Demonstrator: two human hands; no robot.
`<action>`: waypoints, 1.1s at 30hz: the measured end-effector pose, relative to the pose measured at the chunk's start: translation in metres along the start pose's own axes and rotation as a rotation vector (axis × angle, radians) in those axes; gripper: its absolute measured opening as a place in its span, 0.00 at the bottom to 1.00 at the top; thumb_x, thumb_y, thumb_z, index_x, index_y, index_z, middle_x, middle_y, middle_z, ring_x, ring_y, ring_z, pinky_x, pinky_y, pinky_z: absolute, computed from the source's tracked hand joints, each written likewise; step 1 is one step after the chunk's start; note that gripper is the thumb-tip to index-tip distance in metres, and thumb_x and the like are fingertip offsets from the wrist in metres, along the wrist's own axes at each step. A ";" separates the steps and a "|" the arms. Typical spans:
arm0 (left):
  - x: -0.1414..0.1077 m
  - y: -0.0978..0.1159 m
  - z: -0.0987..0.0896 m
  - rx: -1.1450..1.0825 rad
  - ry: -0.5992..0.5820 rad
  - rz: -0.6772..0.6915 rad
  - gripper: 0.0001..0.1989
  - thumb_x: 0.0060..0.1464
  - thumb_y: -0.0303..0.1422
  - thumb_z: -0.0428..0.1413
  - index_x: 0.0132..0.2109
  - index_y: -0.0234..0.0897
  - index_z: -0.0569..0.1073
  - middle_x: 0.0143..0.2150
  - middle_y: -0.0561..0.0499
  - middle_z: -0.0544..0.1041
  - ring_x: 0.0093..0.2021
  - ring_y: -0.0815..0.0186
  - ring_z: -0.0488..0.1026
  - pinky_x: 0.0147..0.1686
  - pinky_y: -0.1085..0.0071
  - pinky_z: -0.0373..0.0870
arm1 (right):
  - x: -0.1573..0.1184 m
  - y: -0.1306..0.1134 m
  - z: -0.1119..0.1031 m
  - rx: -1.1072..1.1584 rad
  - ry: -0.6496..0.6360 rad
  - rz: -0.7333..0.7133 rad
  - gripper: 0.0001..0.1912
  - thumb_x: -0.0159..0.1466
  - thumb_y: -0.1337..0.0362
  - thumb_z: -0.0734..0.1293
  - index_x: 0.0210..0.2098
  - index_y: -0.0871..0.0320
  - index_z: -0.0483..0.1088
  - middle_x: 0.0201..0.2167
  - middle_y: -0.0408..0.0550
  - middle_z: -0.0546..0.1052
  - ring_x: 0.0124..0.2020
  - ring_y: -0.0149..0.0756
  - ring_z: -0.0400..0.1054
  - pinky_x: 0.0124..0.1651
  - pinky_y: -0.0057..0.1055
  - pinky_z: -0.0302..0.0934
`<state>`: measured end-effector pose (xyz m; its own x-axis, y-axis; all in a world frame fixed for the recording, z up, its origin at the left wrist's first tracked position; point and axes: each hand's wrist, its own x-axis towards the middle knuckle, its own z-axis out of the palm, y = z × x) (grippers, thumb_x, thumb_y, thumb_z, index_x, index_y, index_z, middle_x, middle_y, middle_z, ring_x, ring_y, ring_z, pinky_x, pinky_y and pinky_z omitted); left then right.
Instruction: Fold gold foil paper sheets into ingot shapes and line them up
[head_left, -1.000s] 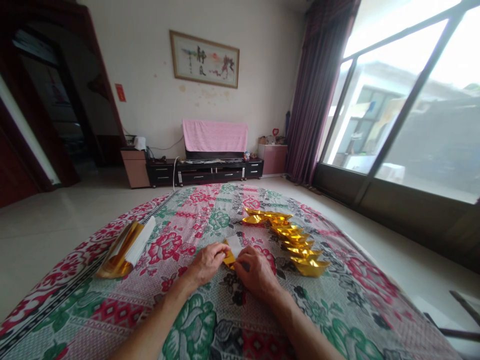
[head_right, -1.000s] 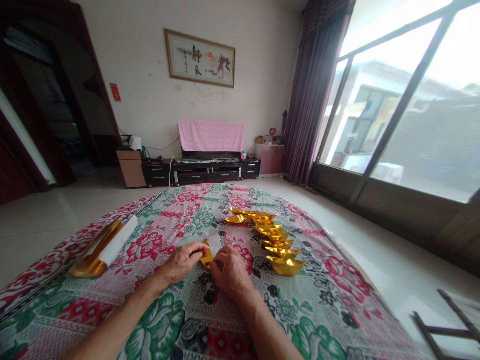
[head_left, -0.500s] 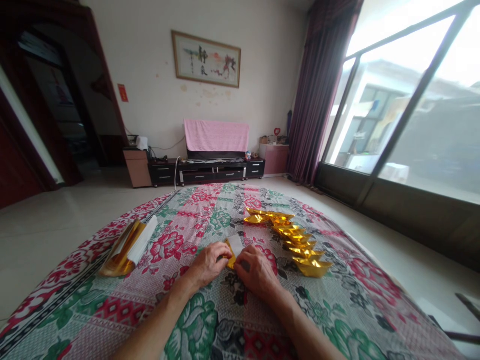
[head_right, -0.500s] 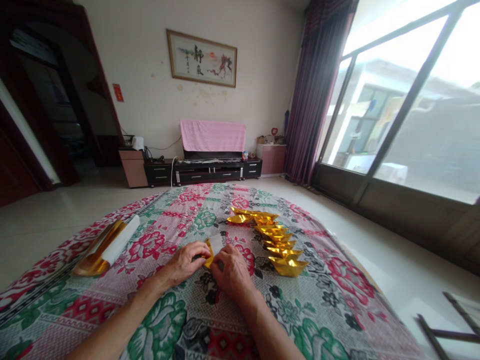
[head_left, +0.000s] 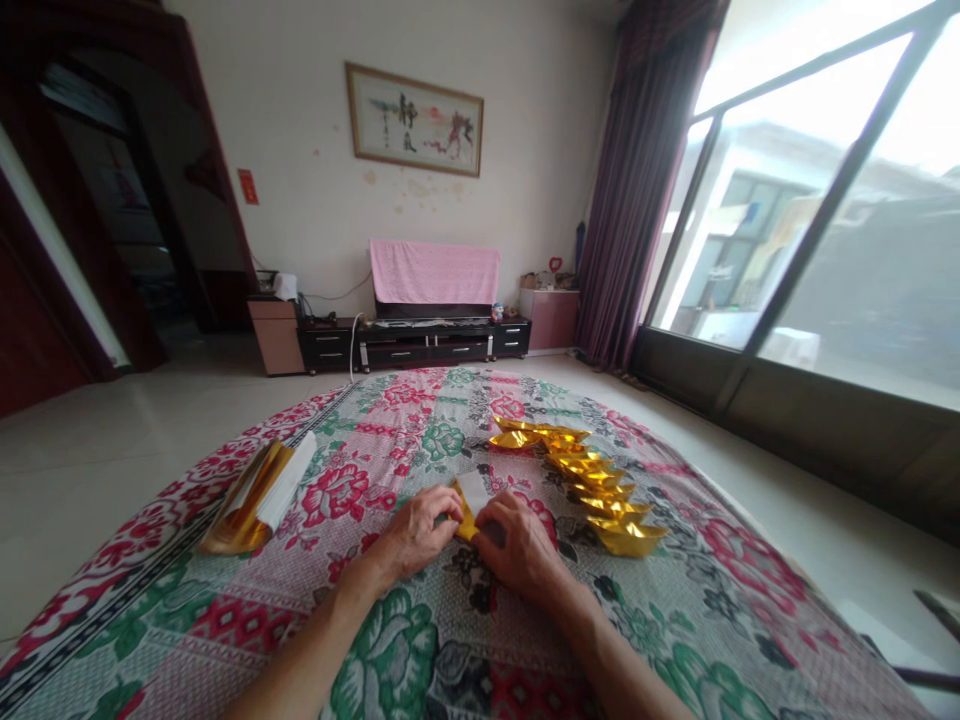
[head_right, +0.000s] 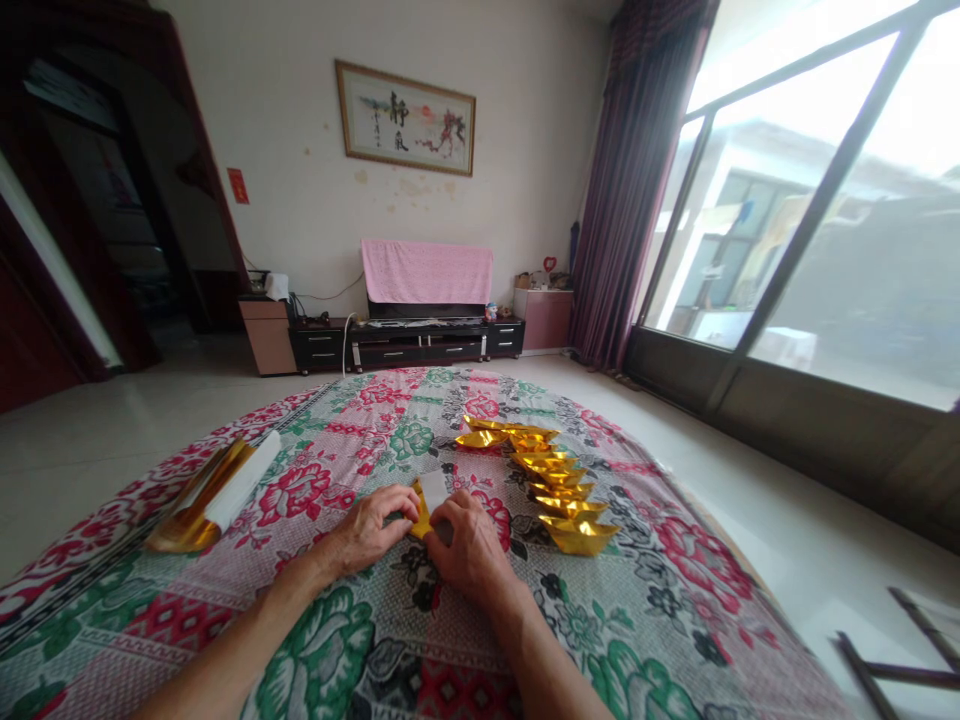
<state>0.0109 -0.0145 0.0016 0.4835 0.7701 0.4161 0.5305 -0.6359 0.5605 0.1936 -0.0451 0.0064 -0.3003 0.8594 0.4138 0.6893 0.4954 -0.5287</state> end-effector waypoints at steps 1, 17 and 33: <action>0.000 0.000 -0.001 -0.012 -0.010 -0.001 0.06 0.48 0.23 0.51 0.30 0.37 0.71 0.38 0.50 0.74 0.42 0.66 0.69 0.46 0.70 0.64 | 0.000 0.000 0.000 -0.003 -0.001 0.005 0.03 0.54 0.68 0.66 0.31 0.58 0.69 0.32 0.46 0.68 0.35 0.33 0.63 0.39 0.28 0.56; -0.002 0.004 0.002 0.077 -0.004 0.014 0.06 0.51 0.25 0.49 0.30 0.36 0.69 0.39 0.49 0.72 0.41 0.66 0.68 0.44 0.68 0.64 | -0.003 0.001 -0.003 -0.025 0.006 -0.042 0.08 0.50 0.68 0.67 0.32 0.58 0.67 0.32 0.46 0.67 0.35 0.33 0.63 0.37 0.28 0.56; -0.003 0.002 0.006 0.116 0.011 0.005 0.06 0.53 0.25 0.47 0.29 0.36 0.67 0.38 0.49 0.71 0.41 0.66 0.67 0.45 0.69 0.64 | -0.002 0.007 0.005 0.100 0.028 -0.084 0.04 0.51 0.73 0.65 0.24 0.58 0.69 0.34 0.46 0.70 0.37 0.32 0.65 0.43 0.29 0.58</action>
<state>0.0149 -0.0179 -0.0032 0.4785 0.7672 0.4271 0.6055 -0.6406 0.4723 0.1955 -0.0427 -0.0017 -0.3344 0.8115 0.4792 0.5930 0.5764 -0.5622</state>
